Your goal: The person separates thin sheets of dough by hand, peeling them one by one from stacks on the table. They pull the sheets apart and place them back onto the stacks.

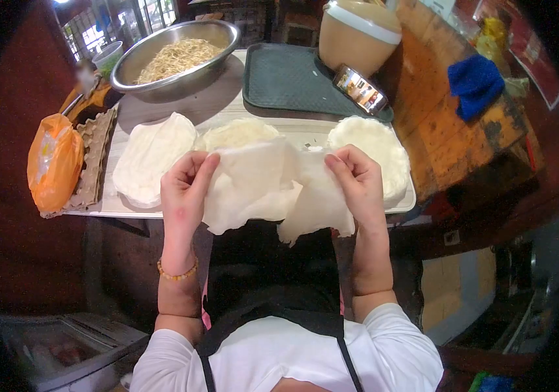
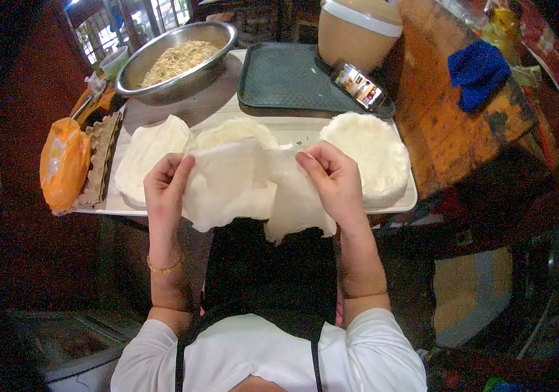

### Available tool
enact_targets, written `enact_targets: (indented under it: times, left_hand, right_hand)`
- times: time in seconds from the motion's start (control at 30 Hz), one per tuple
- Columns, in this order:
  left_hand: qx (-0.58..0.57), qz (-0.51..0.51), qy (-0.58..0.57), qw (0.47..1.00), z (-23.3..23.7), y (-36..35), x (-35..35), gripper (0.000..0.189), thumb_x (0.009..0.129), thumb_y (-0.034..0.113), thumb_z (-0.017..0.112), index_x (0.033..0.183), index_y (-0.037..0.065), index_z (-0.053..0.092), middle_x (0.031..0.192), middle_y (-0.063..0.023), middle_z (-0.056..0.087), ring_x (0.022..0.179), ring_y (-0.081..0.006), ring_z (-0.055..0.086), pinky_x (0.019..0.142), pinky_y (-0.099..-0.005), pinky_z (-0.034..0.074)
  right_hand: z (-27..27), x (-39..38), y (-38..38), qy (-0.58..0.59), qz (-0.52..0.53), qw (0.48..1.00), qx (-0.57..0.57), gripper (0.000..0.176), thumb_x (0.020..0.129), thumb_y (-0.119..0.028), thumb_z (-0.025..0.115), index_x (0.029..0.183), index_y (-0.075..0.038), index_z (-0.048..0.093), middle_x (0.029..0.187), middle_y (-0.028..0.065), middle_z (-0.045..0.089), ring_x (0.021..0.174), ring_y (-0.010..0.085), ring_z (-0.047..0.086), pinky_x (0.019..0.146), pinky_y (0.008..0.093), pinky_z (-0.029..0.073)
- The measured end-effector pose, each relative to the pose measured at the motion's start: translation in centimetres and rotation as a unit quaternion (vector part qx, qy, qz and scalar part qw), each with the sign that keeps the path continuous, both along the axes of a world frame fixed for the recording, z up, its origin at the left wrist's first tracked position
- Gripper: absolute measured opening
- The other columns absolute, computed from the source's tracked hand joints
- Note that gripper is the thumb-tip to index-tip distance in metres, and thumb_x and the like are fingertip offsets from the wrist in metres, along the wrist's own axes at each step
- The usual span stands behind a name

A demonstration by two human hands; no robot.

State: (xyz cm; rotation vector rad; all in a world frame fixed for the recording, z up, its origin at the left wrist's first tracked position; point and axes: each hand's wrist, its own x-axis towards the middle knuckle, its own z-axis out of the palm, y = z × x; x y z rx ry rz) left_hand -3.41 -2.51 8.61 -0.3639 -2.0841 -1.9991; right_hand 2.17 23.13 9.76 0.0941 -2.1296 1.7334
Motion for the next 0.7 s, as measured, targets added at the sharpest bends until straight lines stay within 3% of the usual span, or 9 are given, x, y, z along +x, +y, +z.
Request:
enact_targets:
  times: [0.27, 0.47, 0.53, 0.7]
  left_hand:
    - [-0.005, 0.009, -0.016, 1.0, -0.8, -0.4, -0.8, 0.015, 0.092, 0.013, 0.066, 0.085, 0.0, 0.067, 0.06, 0.0114, 0.046, 0.054, 0.0023, 0.033, 0.048, -0.0189, 0.021]
    - [0.015, -0.007, -0.038, 0.999, -3.3, -0.1, -3.8, 0.018, 0.092, 0.017, 0.066, 0.084, 0.0, 0.067, 0.062, 0.011, 0.046, 0.055, 0.0018, 0.033, 0.048, -0.0191, 0.022]
    - [0.027, -0.016, -0.048, 0.998, -4.2, 0.3, -4.7, 0.02, 0.092, 0.018, 0.065, 0.083, 0.0, 0.067, 0.062, 0.0107, 0.047, 0.055, 0.0015, 0.033, 0.048, -0.0194, 0.022]
    - [-0.016, 0.032, -0.036, 0.999, -6.6, 0.3, -7.0, 0.024, 0.092, 0.022, 0.065, 0.084, -0.001, 0.067, 0.063, 0.0084, 0.048, 0.055, -0.0005, 0.035, 0.048, -0.0208, 0.025]
  right_hand:
    - [0.4, 0.2, 1.3, -0.011, 0.015, 1.0, -0.009, 0.013, 0.092, -0.011, 0.063, 0.082, -0.004, 0.062, 0.063, -0.0107, 0.046, 0.058, -0.0017, 0.035, 0.051, 0.0184, 0.025]
    - [0.7, -0.4, 3.4, -0.014, -0.027, 0.999, 0.038, 0.017, 0.091, -0.016, 0.064, 0.08, -0.003, 0.062, 0.06, -0.0095, 0.041, 0.057, 0.0004, 0.034, 0.05, 0.0215, 0.024]
    - [0.9, -0.9, 4.2, 0.009, -0.043, 0.993, 0.113, 0.019, 0.09, -0.018, 0.065, 0.079, -0.003, 0.062, 0.058, -0.0087, 0.04, 0.056, 0.0016, 0.034, 0.05, 0.0229, 0.024]
    - [2.1, -1.7, 6.5, -0.006, -0.059, 0.988, 0.142, 0.022, 0.09, -0.019, 0.065, 0.076, -0.003, 0.06, 0.059, -0.0077, 0.04, 0.056, 0.0028, 0.034, 0.05, 0.0242, 0.025]
